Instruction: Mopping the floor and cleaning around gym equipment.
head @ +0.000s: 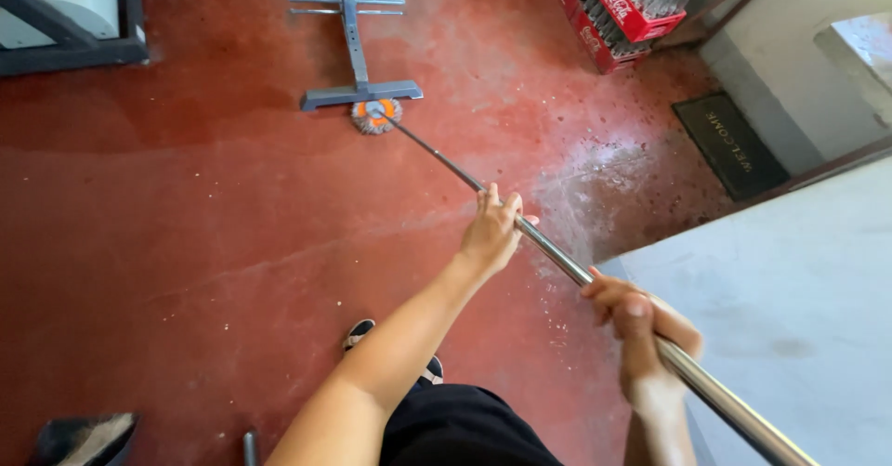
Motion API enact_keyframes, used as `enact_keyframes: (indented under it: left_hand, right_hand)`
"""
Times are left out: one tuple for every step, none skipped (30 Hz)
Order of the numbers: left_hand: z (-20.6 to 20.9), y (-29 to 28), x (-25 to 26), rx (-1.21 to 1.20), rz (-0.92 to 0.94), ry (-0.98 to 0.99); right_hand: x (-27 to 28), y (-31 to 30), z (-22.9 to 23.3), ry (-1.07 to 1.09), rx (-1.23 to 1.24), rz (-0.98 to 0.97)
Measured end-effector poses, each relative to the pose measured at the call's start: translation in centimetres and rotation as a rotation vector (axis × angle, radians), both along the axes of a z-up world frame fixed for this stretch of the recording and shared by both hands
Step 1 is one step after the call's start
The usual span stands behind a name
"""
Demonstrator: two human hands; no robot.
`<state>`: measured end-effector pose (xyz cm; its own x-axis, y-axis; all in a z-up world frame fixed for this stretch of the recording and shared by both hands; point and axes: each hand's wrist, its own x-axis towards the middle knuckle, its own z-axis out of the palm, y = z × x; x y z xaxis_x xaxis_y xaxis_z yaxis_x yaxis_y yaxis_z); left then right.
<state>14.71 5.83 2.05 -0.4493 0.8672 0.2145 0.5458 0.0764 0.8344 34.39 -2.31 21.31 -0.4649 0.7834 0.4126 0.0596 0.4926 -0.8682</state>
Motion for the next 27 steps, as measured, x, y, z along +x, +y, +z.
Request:
enact_keyframes:
  left_hand:
    - [-0.9, 0.8, -0.5, 0.028, -0.034, 0.038]
    - [-1.9, 1.5, -1.0, 0.055, -0.069, 0.074]
    - [-2.3, 1.2, -1.1, 0.055, -0.073, 0.070]
    - [-2.8, 1.1, -1.2, 0.008, -0.062, 0.115]
    - [-3.2, 1.1, -1.2, -0.040, -0.051, 0.161]
    - [-2.7, 0.4, -0.9, -0.040, -0.057, 0.159]
    - [-2.2, -0.2, -0.5, -0.004, 0.011, 0.227]
    - [-1.7, -0.7, -0.3, 0.032, 0.075, 0.297]
    - [-0.4, -1.1, 0.4, 0.031, 0.066, 0.298]
    - [1.0, -1.8, 1.1, 0.032, 0.069, 0.321]
    - [2.3, -2.6, 1.8, 0.034, 0.071, 0.344]
    - [2.8, -3.3, 1.9, 0.030, 0.065, 0.345]
    - [3.4, -3.9, 2.1, 0.071, 0.087, 0.379]
    - [4.4, -4.0, 2.4, 0.122, 0.107, 0.414]
    - [4.6, -4.6, 2.2, 0.128, 0.100, 0.415]
    - [4.7, -5.1, 2.0, 0.131, 0.082, 0.379]
    - [4.8, -5.7, 1.8, 0.134, 0.064, 0.344]
    - [5.0, -6.1, 2.0, 0.136, 0.061, 0.343]
    - [5.1, -6.7, 2.2, 0.139, 0.058, 0.292]
    - [5.2, -7.3, 2.2, 0.139, 0.059, 0.243]
    - [5.1, -7.8, 2.4, 0.136, 0.060, 0.245]
    - [5.3, -8.1, 2.4, 0.140, 0.069, 0.249]
    - [5.4, -8.5, 2.5, 0.144, 0.079, 0.252]
    - [5.3, -8.7, 2.3, 0.149, 0.086, 0.259]
    - [5.2, -8.9, 2.2, 0.127, 0.106, 0.270]
    - [5.0, -9.4, 1.9, 0.103, 0.129, 0.278]
    - [4.7, -9.4, 0.9, 0.105, 0.141, 0.282]
  right_hand:
    - [-0.1, 0.6, -1.1, -0.001, -0.001, 0.003]
    - [-0.3, 1.2, -2.1, -0.003, -0.003, 0.005]
    - [-0.5, 1.0, -2.2, -0.007, -0.003, 0.001]
    - [-0.8, 1.1, -2.3, 0.007, 0.014, 0.050]
    - [-1.0, 1.1, -2.5, 0.022, 0.032, 0.099]
    - [-0.6, 1.2, -2.3, 0.020, 0.031, 0.094]
    - [-0.3, 1.4, -2.2, 0.045, 0.030, 0.142]
    - [0.0, 1.7, -2.0, 0.074, 0.027, 0.187]
    - [0.6, 1.9, -1.3, 0.075, 0.025, 0.178]
    - [1.3, 1.9, -0.7, 0.093, 0.053, 0.191]
    - [2.0, 1.9, 0.0, 0.111, 0.081, 0.204]
    - [2.0, 1.5, 0.5, 0.112, 0.076, 0.198]
    - [2.1, 1.3, 1.1, 0.121, 0.079, 0.213]
    - [2.3, 1.3, 2.0, 0.132, 0.091, 0.226]
    - [2.1, 1.1, 2.0, 0.133, 0.096, 0.217]
    - [1.9, 0.9, 2.0, 0.124, 0.124, 0.229]
    - [1.7, 0.7, 2.0, 0.115, 0.152, 0.241]
    - [1.9, 0.5, 2.1, 0.114, 0.153, 0.239]
    - [2.1, 0.2, 2.2, 0.136, 0.131, 0.262]
    - [2.1, -0.1, 2.2, 0.162, 0.105, 0.289]
    - [2.3, 0.0, 2.2, 0.164, 0.103, 0.290]
    - [2.4, 0.0, 2.4, 0.199, 0.091, 0.318]
    - [2.5, 0.1, 2.6, 0.234, 0.079, 0.346]
    - [2.5, 0.4, 2.2, 0.239, 0.085, 0.354]
    - [2.4, 0.7, 1.9, 0.265, 0.056, 0.380]
    - [2.2, 0.7, 1.6, 0.289, 0.023, 0.410]
    - [1.5, 0.4, 1.3, 0.292, 0.026, 0.422]
